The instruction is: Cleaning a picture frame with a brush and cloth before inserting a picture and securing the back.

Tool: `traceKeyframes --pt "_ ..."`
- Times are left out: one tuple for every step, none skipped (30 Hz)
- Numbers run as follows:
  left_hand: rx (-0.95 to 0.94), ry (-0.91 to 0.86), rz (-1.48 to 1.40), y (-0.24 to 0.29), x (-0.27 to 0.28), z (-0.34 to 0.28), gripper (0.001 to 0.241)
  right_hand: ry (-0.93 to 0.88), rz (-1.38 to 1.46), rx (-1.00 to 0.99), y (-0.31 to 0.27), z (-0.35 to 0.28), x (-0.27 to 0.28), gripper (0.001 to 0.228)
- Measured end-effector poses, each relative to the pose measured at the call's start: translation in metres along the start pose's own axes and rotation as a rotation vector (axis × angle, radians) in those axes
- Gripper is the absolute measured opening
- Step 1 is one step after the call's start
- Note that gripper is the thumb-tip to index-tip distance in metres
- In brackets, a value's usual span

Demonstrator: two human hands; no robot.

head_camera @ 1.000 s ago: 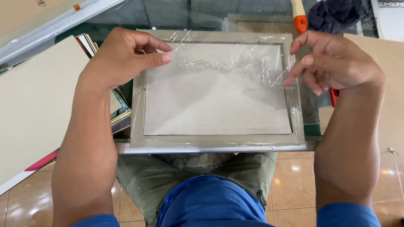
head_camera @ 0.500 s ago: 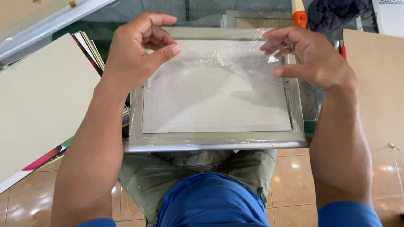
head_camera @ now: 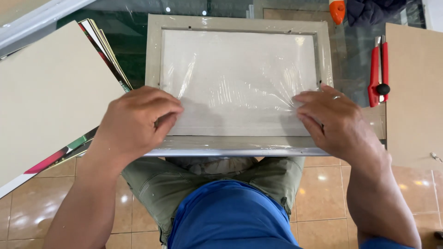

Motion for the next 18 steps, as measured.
traceKeyframes --pt "-0.011 -0.013 0.052 0.001 -0.004 -0.008 0.013 -0.015 -0.072 0.013 -0.003 -0.006 -0.004 0.004" --pt "-0.009 -0.016 0.053 0.002 -0.006 -0.011 0.013 -0.015 -0.069 0.013 -0.007 -0.008 -0.001 0.004" --pt "-0.015 -0.042 0.099 0.004 -0.009 -0.015 0.006 -0.045 -0.108 -0.002 -0.009 -0.011 0.001 0.004" --pt "-0.021 -0.068 0.146 0.006 -0.012 -0.018 0.009 -0.075 -0.148 -0.016 -0.012 -0.013 0.003 0.004" --pt "-0.02 -0.071 0.145 0.014 -0.015 -0.015 0.009 -0.077 -0.146 -0.017 -0.015 -0.012 0.004 0.004" --pt "-0.088 -0.087 0.144 0.025 -0.019 -0.012 0.04 -0.046 -0.133 -0.001 -0.02 -0.012 0.005 0.025" --pt "-0.156 -0.1 0.143 0.037 -0.023 -0.009 0.072 -0.014 -0.122 0.016 -0.025 -0.011 0.008 0.048" --pt "-0.155 -0.1 0.142 0.043 -0.034 -0.008 0.072 -0.015 -0.122 0.017 -0.026 -0.009 -0.002 0.048" --pt "-0.141 -0.188 0.148 0.049 -0.05 -0.008 0.099 -0.067 -0.115 0.074 -0.03 -0.008 -0.015 0.066" --pt "-0.126 -0.276 0.153 0.054 -0.066 -0.008 0.127 -0.119 -0.108 0.131 -0.034 -0.008 -0.028 0.085" --pt "-0.126 -0.277 0.152 0.058 -0.073 -0.011 0.127 -0.121 -0.108 0.13 -0.038 -0.01 -0.033 0.085" --pt "-0.089 -0.278 0.184 0.059 -0.079 -0.013 0.121 -0.19 -0.114 0.083 -0.039 -0.011 -0.041 0.086" --pt "-0.05 -0.278 0.219 0.059 -0.084 -0.016 0.114 -0.258 -0.119 0.039 -0.04 -0.012 -0.05 0.091" --pt "-0.049 -0.278 0.219 0.059 -0.086 -0.021 0.114 -0.259 -0.119 0.04 -0.043 -0.016 -0.052 0.091" --pt "-0.025 -0.236 0.211 0.058 -0.086 -0.025 0.095 -0.234 -0.137 0.017 -0.044 -0.02 -0.053 0.086" --pt "-0.002 -0.194 0.202 0.057 -0.086 -0.03 0.076 -0.209 -0.155 -0.006 -0.044 -0.023 -0.053 0.08" --pt "-0.001 -0.196 0.203 0.058 -0.088 -0.033 0.076 -0.21 -0.153 -0.005 -0.047 -0.025 -0.054 0.08" --pt "0.005 -0.17 0.222 0.058 -0.088 -0.035 0.073 -0.159 -0.149 -0.002 -0.05 -0.026 -0.053 0.073"
Point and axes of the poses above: each hand's wrist, its own z-axis towards the middle knuckle, its own x-axis out of the back of the hand, y = z × x, the point moved 5 cm from there along z, towards the middle knuckle, and after that the axes turned 1 degree about y, right-handed, at the moved point
